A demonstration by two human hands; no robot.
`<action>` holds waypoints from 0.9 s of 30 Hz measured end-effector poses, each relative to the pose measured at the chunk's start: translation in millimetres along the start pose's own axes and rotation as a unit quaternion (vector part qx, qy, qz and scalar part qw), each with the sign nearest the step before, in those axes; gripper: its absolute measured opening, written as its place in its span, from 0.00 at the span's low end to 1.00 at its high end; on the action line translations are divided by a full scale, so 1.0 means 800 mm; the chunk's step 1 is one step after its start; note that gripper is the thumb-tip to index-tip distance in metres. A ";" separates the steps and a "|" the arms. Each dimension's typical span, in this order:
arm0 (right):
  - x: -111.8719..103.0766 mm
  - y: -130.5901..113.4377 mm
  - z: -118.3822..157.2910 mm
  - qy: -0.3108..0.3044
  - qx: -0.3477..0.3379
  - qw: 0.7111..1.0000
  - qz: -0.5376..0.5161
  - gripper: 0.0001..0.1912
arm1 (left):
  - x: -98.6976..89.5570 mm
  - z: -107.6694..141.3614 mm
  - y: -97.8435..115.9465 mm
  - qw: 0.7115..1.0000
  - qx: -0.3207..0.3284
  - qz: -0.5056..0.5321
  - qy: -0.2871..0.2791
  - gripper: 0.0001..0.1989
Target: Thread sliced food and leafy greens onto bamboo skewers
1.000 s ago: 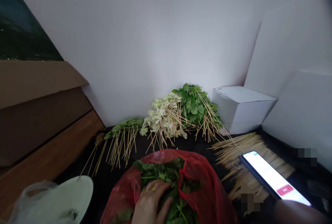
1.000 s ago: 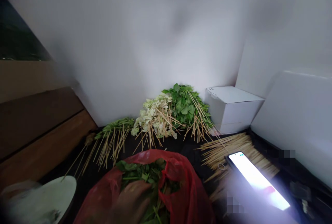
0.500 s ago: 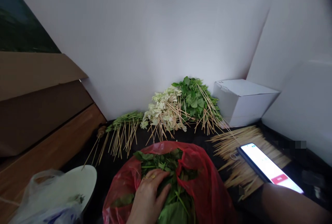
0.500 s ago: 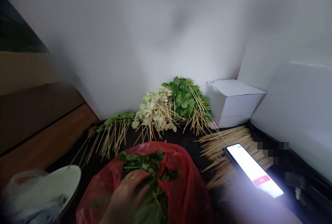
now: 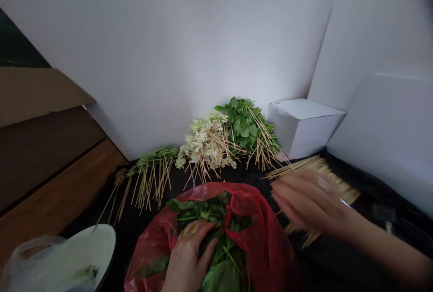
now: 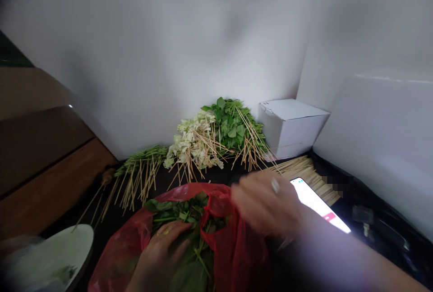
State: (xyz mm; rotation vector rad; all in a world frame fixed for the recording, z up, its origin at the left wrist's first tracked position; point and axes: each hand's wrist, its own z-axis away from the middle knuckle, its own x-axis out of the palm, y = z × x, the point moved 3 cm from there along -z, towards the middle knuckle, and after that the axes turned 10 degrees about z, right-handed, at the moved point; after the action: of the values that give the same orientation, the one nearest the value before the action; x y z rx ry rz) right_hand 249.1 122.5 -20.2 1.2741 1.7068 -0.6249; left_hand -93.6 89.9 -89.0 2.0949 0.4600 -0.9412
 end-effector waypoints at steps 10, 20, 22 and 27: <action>0.086 0.082 0.062 -0.257 0.020 0.960 0.108 0.09 | 0.001 0.000 -0.006 1.000 0.014 -0.014 0.007 0.14; 0.124 0.055 0.052 -0.248 -0.052 0.959 0.130 0.10 | 0.000 -0.002 -0.005 1.000 0.019 -0.021 0.004 0.14; 0.120 0.051 0.045 -0.232 -0.058 0.962 0.134 0.09 | -0.001 -0.002 -0.004 1.000 0.015 -0.018 0.005 0.14; 0.112 0.032 0.030 -0.194 -0.062 0.971 0.128 0.08 | 0.000 -0.001 -0.004 1.000 0.003 -0.009 0.003 0.14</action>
State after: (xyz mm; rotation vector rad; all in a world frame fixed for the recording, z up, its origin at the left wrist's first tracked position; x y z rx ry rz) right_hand 274.4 155.6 -106.7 1.1690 1.2199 -0.5605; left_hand -95.0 93.1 -90.6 2.1017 0.4813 -0.9489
